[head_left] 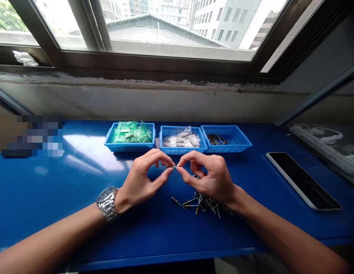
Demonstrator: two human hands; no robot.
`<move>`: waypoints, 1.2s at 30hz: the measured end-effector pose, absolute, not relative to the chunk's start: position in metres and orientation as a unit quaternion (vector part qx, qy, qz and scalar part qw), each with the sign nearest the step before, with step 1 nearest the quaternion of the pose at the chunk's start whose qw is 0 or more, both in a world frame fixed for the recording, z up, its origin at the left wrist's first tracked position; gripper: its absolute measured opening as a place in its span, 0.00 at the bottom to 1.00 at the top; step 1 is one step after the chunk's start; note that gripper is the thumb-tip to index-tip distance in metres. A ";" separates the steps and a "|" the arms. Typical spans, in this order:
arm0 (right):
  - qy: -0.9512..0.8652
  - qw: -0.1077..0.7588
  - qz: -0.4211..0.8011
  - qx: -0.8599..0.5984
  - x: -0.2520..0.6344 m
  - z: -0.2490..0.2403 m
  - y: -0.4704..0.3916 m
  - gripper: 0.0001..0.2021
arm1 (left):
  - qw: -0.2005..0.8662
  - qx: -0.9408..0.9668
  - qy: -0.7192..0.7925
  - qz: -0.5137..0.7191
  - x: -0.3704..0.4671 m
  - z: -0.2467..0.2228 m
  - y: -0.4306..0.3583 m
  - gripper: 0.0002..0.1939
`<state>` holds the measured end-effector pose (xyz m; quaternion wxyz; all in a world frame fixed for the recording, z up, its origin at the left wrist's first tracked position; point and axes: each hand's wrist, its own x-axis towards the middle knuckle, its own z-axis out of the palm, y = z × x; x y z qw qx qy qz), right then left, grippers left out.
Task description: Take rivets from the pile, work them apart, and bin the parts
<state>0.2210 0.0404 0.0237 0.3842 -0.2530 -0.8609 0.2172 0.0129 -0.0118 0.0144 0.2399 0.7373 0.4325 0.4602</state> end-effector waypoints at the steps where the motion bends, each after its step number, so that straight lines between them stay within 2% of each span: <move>1: -0.860 0.380 0.221 -0.261 0.220 0.023 0.041 0.05 | 0.229 0.733 0.435 0.471 0.013 0.015 -0.012 0.03; 9: -0.853 0.312 0.321 -0.269 0.214 0.014 0.039 0.05 | 0.192 0.742 0.421 0.486 0.015 0.013 -0.014 0.03; 17: -0.844 0.362 0.266 -0.293 0.217 0.019 0.038 0.04 | 0.191 0.730 0.441 0.486 0.014 0.015 -0.011 0.02; 22: -0.842 0.407 0.226 -0.273 0.216 0.020 0.034 0.04 | 0.229 0.744 0.429 0.459 0.014 0.014 -0.011 0.02; 27: -0.852 0.401 0.229 -0.246 0.216 0.021 0.032 0.02 | 0.252 0.753 0.414 0.446 0.016 0.014 -0.012 0.03; 32: -0.842 0.407 0.232 -0.268 0.217 0.024 0.035 0.03 | 0.224 0.740 0.433 0.463 0.015 0.015 -0.012 0.03; 36: -0.844 0.371 0.261 -0.287 0.217 0.023 0.037 0.04 | 0.201 0.730 0.436 0.487 0.014 0.015 -0.013 0.03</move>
